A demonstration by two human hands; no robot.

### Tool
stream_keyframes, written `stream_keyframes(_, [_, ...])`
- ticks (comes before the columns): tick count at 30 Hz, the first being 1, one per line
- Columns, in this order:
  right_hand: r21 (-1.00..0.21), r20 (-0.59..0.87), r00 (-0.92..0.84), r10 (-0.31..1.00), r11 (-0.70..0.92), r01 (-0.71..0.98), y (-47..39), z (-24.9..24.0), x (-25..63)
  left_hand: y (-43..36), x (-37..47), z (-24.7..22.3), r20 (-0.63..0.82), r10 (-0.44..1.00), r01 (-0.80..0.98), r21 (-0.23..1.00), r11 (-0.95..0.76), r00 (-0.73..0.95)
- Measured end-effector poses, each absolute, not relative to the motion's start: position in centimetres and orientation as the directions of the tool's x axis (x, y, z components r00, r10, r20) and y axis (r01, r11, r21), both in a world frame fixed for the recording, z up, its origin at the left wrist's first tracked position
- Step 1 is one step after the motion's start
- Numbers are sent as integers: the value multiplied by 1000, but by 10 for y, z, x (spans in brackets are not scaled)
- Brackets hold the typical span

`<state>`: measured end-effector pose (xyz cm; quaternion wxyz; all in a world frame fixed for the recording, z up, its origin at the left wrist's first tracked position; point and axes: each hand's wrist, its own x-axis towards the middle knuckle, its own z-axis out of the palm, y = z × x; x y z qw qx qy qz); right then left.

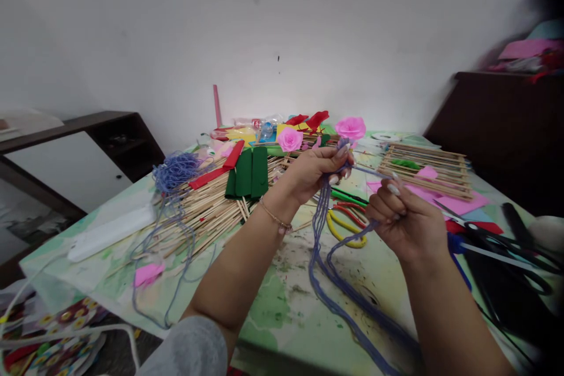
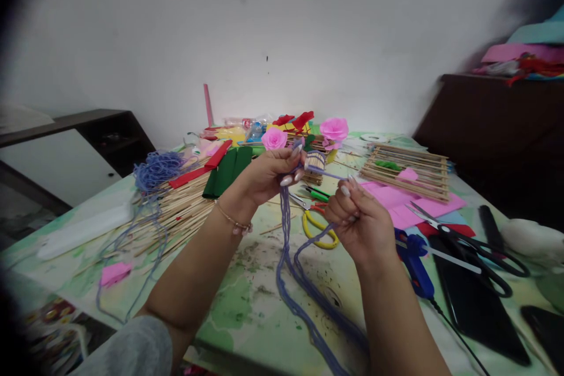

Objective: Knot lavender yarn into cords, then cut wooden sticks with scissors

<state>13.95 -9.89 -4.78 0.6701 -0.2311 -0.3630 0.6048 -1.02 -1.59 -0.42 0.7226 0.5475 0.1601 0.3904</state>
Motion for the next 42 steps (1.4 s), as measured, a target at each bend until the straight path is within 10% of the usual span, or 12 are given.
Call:
stream_keyframes(27, [-953, 164, 223, 961, 213, -215, -90, -59, 142, -22, -8, -12, 94, 703, -31, 994, -103, 705])
stream_keyframes(42, [-904, 220, 267, 938, 299, -306, -85, -62, 147, -9, 7, -34, 44, 557, 28, 993, -119, 829])
